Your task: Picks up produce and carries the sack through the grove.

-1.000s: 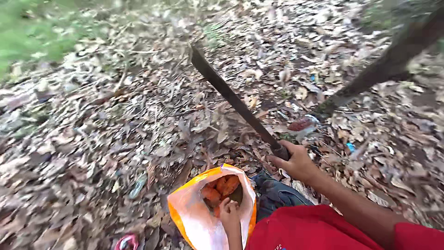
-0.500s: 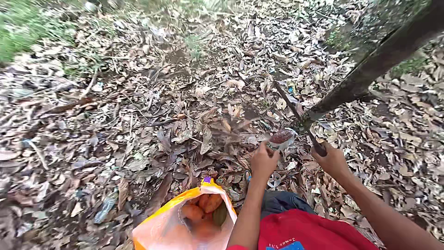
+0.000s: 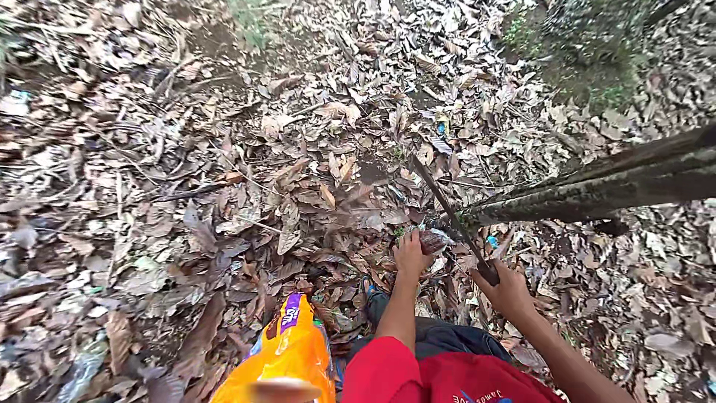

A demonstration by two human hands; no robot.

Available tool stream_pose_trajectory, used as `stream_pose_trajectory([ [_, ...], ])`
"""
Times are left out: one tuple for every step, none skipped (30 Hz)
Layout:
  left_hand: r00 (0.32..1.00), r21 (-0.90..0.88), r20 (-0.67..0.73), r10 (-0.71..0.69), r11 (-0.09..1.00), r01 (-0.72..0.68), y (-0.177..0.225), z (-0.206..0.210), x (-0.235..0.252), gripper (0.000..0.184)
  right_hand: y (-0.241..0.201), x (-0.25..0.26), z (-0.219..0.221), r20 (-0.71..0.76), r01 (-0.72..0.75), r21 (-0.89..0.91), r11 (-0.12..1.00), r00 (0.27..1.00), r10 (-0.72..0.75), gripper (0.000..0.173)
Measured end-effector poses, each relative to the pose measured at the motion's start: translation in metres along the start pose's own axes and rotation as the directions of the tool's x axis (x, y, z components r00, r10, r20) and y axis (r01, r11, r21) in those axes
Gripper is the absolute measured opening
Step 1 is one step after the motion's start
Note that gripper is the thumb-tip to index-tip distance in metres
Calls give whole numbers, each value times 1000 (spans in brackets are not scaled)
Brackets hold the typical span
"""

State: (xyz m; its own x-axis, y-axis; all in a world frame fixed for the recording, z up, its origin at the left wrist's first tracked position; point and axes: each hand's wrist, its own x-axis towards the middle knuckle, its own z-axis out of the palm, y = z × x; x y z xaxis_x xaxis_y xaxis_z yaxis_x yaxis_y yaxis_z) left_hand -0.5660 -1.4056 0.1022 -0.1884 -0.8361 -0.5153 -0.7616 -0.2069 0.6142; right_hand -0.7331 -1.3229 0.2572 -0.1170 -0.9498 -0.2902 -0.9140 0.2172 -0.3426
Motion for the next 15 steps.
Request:
stream_pose_trajectory([
  [1000,6,-7,6,1000,-6,0,0,3,92,-5,-4,-5,-86,84,24,996,993,-82,42],
  [1000,11,-14,10,1000,-10,-1,1,5,92,-8,-6,-6,-147,140,29,990,980,-134,42],
  [1000,14,-23,13,1000,-13,-1,3,6,90,-10,-5,-4,-147,144,33,989,980,-138,43],
  [1000,18,-25,11,1000,-11,-1,2,7,89,-7,-2,2,-79,91,30,995,993,-88,43],
  [1000,29,-26,7,1000,-6,0,2,7,87,-1,6,11,48,-21,0,1000,999,21,45],
  [1000,43,-8,-8,999,8,-1,2,5,84,7,15,22,185,-149,-75,986,970,161,47],
  [999,57,27,-41,998,39,-3,1,2,83,14,23,31,278,-237,-147,960,922,270,48],
  [994,73,61,-91,994,86,-11,1,-2,82,16,27,35,311,-274,-184,944,895,321,48],
  [984,79,92,-155,986,148,-24,-2,-4,83,12,29,35,305,-273,-182,945,898,318,48],
  [968,71,111,-224,974,217,-40,-3,-8,83,4,25,31,266,-239,-144,960,925,271,47],
  [946,33,140,-293,956,291,-57,0,-17,82,-5,16,26,207,-181,-88,980,959,196,46],
  [920,-33,175,-350,932,361,-74,6,-28,81,-15,8,19,137,-102,-31,994,985,106,46],
  [900,-128,201,-386,901,415,-90,12,-38,81,-23,2,14,56,-6,14,1000,998,5,45],
  [894,-252,212,-396,861,441,-103,18,-48,78,-31,-1,9,-14,85,49,995,996,-85,46],
  [899,-404,211,-385,803,439,-112,19,-57,73,-38,0,3,-50,149,75,986,988,-145,46],
])
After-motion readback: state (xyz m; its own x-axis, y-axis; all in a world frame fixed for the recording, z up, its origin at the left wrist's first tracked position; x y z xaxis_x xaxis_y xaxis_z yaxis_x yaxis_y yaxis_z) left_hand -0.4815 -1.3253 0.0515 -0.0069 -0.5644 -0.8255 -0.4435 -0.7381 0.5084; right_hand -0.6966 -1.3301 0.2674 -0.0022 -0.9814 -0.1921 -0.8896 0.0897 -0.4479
